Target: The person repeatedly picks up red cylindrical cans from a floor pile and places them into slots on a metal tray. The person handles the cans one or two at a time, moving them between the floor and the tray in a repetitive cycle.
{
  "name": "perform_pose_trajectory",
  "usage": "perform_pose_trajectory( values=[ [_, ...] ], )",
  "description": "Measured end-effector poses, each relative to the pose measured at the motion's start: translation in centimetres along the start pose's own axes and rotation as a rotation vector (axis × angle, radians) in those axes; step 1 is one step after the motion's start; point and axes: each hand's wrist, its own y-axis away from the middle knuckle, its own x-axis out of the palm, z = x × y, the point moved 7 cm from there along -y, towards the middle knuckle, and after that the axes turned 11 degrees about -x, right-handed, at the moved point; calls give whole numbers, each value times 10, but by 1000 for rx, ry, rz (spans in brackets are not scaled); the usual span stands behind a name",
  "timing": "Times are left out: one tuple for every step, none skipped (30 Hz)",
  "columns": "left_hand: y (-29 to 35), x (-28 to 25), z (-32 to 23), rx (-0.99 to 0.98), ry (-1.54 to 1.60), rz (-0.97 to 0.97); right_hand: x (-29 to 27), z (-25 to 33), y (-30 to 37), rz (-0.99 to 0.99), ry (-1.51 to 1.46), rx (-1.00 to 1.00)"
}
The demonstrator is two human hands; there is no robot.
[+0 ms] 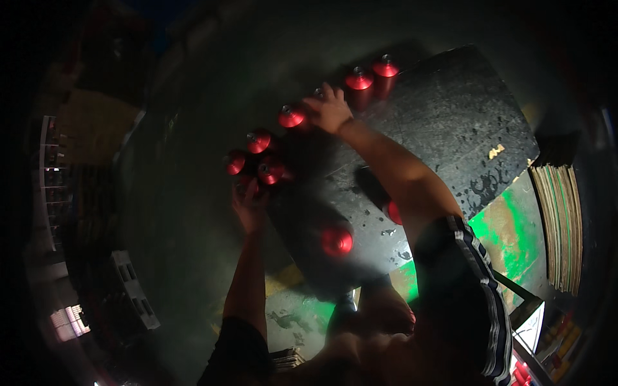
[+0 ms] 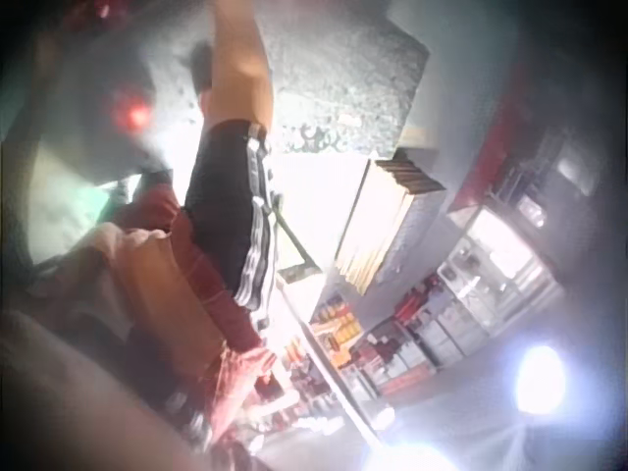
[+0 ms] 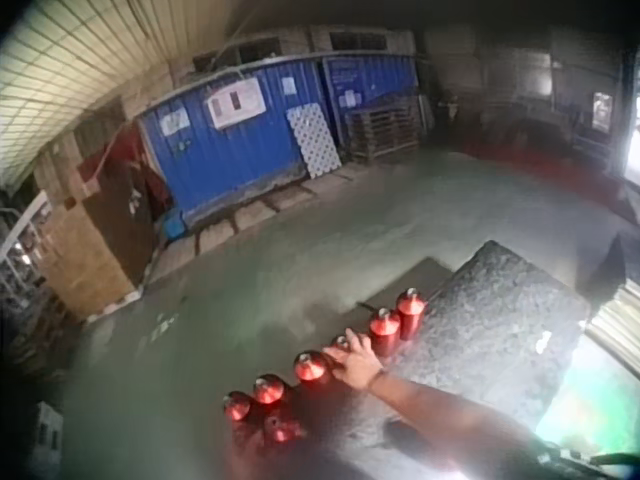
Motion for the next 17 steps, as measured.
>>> perform_pose_trajectory(
  values=[
    [-1,2,0,-55,13,-42,12,-12,-9,12,23,33],
    [-1,2,2,-88,3,-57,17,-17,-12,-40,11,14],
    [1,1,6,-129,0,-68,21,-20,-14,-90,-33,-25],
    [0,3,11,-168,7,-78,21,-24,-16,-136,-64,-50],
    [-1,3,15,-179,-3,-75,23,-24,-14,-138,-88,-59],
    [0,-1,22,-196,-13,-70,22,-20,-8,-148,-113,-73],
    [-4,1,26,-204,-5,-71,13,-21,-3,-176,-122,-93],
    [-6,-5,30,-209,59,-103,5,-20,3,-187,-114,-68],
    [-5,-16,33,-214,122,-134,-7,-17,14,-231,-165,-63],
    [2,-28,33,-220,186,-165,-16,-16,28,-215,-212,-1],
    [12,-39,40,-360,178,-156,-33,-12,45,-242,-248,-35],
    [26,-57,45,-481,139,-150,-51,-9,62,-248,-293,-75],
    [38,-73,44,-536,277,-145,-71,-6,83,-295,-336,-65],
    [49,-91,39,-554,364,-149,-92,-2,106,-357,-380,-72],
    [62,-104,36,-613,571,-97,-115,1,133,-445,-473,-65],
    [73,-118,31,-654,754,-45,-137,2,155,-500,-604,-64],
    [82,-127,18,-640,1047,128,-164,1,177,-489,-679,-91]
  ],
)
